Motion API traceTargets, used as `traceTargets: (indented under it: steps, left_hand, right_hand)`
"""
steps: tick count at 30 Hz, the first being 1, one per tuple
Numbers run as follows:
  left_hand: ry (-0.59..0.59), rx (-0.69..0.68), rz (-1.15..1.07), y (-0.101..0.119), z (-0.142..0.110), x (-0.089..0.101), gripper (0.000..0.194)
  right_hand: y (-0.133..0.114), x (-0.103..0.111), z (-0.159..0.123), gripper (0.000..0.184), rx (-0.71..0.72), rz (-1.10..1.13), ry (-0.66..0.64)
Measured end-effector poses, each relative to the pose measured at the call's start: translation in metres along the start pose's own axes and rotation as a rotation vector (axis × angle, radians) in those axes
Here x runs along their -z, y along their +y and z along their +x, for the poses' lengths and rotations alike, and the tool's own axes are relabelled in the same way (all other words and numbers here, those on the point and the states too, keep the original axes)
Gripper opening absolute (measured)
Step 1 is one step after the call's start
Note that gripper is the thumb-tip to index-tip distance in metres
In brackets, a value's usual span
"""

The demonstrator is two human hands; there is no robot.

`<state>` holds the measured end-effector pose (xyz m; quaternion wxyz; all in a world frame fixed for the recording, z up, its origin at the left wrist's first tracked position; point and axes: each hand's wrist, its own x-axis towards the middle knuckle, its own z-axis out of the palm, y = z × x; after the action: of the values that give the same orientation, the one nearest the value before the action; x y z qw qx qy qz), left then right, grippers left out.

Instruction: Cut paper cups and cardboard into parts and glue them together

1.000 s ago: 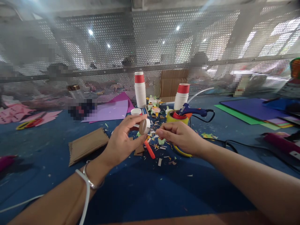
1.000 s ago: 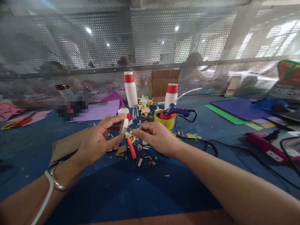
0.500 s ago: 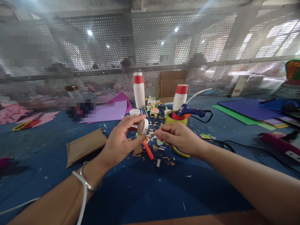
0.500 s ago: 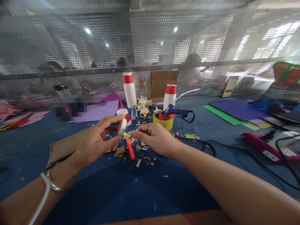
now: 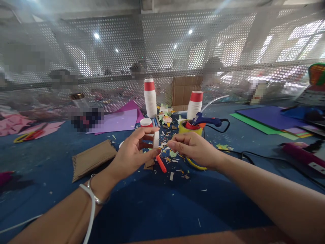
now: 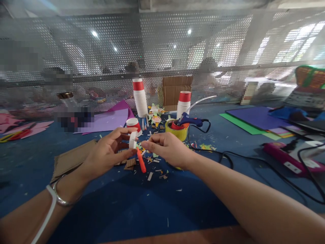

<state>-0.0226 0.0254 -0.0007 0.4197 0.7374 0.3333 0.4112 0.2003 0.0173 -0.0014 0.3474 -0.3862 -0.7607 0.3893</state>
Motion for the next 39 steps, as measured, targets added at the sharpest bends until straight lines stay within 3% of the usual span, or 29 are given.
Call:
traceTargets:
  steps: [7, 16, 25, 39]
  left_hand:
    - [0.004, 0.016, -0.228, -0.002, 0.002, -0.002, 0.048]
    - [-0.010, -0.037, -0.245, -0.008, 0.003, 0.000, 0.048]
    - [-0.006, -0.090, -0.164, -0.010, 0.004, 0.000, 0.048]
    - [0.093, -0.176, 0.035, -0.011, 0.000, -0.002, 0.048]
  right_hand:
    - [-0.002, -0.001, -0.001, 0.042, 0.004, 0.011, -0.002]
    - [-0.001, -0.001, -0.002, 0.041, 0.028, -0.026, 0.022]
    - [-0.005, -0.005, -0.007, 0.038, 0.051, -0.149, 0.005]
    - [-0.004, -0.008, -0.007, 0.038, 0.074, -0.210, 0.019]
